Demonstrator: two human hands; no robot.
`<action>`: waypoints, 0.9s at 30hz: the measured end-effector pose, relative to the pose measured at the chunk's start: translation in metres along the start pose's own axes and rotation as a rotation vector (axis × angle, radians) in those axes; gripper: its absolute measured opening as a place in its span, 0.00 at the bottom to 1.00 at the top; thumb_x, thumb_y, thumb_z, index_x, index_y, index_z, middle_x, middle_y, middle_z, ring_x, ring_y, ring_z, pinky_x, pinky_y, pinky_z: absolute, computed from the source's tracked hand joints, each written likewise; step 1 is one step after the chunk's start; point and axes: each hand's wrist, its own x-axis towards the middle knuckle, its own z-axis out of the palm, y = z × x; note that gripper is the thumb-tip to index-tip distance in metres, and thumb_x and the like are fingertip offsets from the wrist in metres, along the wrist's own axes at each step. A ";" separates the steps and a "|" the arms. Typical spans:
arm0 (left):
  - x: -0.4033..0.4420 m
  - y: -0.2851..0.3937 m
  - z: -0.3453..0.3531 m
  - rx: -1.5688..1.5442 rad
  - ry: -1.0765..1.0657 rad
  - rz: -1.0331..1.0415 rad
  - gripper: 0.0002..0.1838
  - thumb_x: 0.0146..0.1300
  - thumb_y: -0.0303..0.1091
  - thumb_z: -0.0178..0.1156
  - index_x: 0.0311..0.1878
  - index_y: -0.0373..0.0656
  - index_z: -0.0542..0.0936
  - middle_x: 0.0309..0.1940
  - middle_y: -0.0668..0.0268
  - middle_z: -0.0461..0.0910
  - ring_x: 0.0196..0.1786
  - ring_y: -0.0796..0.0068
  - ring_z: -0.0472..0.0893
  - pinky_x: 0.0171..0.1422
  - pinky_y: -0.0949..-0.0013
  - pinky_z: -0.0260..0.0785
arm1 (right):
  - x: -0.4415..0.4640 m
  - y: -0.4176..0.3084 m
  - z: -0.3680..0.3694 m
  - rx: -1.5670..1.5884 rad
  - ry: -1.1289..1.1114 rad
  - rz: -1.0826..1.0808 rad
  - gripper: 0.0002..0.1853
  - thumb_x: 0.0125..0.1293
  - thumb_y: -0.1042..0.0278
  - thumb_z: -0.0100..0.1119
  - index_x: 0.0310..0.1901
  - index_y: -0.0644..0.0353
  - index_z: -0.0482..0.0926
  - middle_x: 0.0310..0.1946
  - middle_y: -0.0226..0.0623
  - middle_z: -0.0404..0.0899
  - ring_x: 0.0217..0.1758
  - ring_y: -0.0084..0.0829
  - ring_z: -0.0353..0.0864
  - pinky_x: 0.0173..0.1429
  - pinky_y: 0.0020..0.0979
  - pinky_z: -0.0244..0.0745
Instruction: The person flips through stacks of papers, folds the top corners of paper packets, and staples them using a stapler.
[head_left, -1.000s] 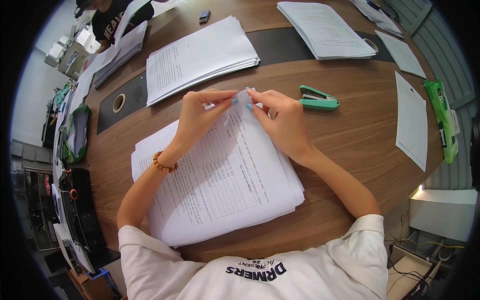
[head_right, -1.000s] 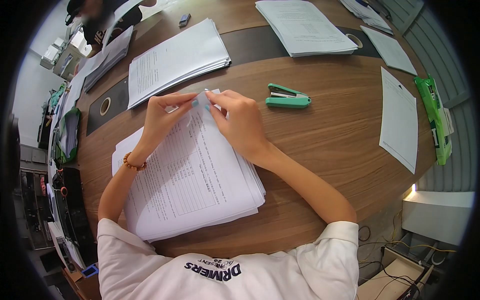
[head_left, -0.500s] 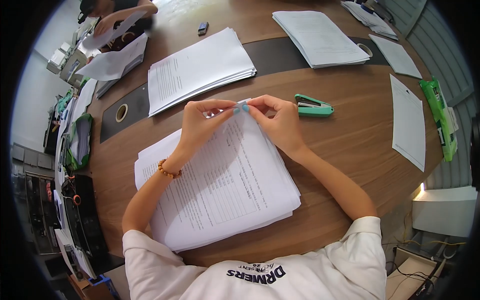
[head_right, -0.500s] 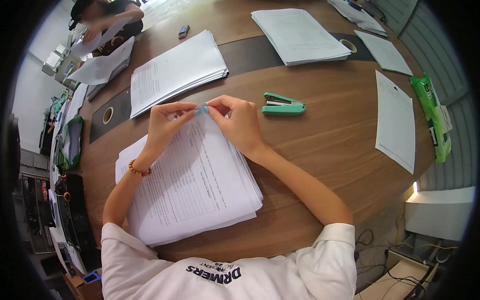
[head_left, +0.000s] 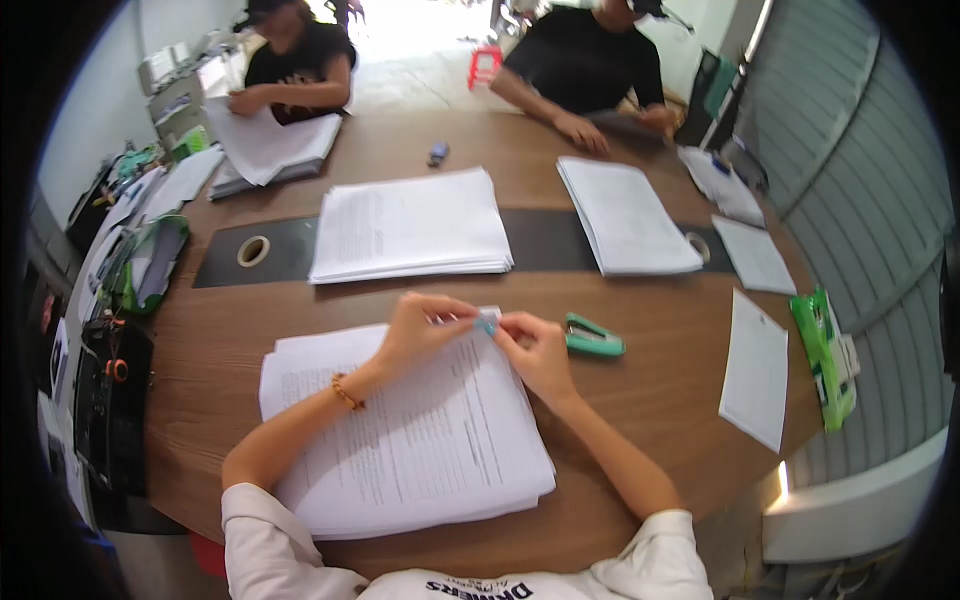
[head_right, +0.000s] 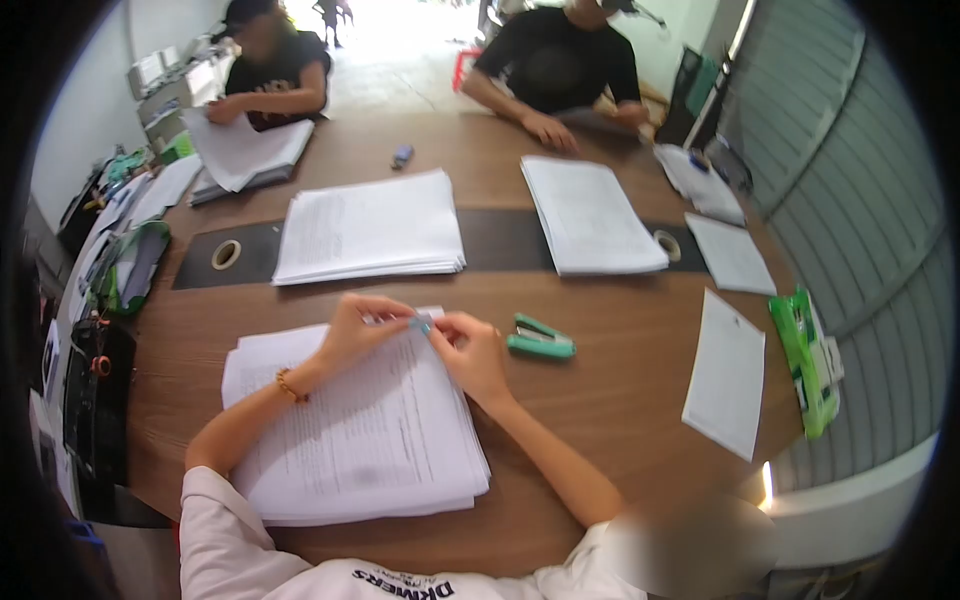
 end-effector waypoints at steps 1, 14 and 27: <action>0.000 0.009 -0.005 0.020 -0.074 -0.020 0.13 0.51 0.27 0.64 0.42 0.41 0.83 0.33 0.66 0.82 0.31 0.81 0.75 0.34 0.77 0.66 | 0.000 0.000 0.002 0.008 -0.015 -0.040 0.07 0.53 0.71 0.62 0.34 0.64 0.81 0.23 0.35 0.81 0.24 0.21 0.77 0.31 0.23 0.70; -0.108 0.228 -0.065 0.141 0.304 1.610 0.21 0.57 0.19 0.49 0.55 0.42 0.69 0.58 0.65 0.61 0.58 0.71 0.60 0.53 0.69 0.62 | -0.005 0.027 0.008 0.285 -0.015 0.170 0.08 0.58 0.71 0.61 0.35 0.68 0.80 0.22 0.27 0.78 0.24 0.12 0.70 0.27 0.17 0.64; -0.143 0.219 -0.012 -0.042 0.285 2.036 0.20 0.67 0.25 0.44 0.62 0.37 0.66 0.65 0.65 0.62 0.68 0.73 0.57 0.73 0.67 0.47 | -0.004 0.028 0.009 0.282 -0.020 0.122 0.09 0.59 0.70 0.61 0.35 0.69 0.80 0.23 0.27 0.78 0.28 0.13 0.73 0.31 0.17 0.66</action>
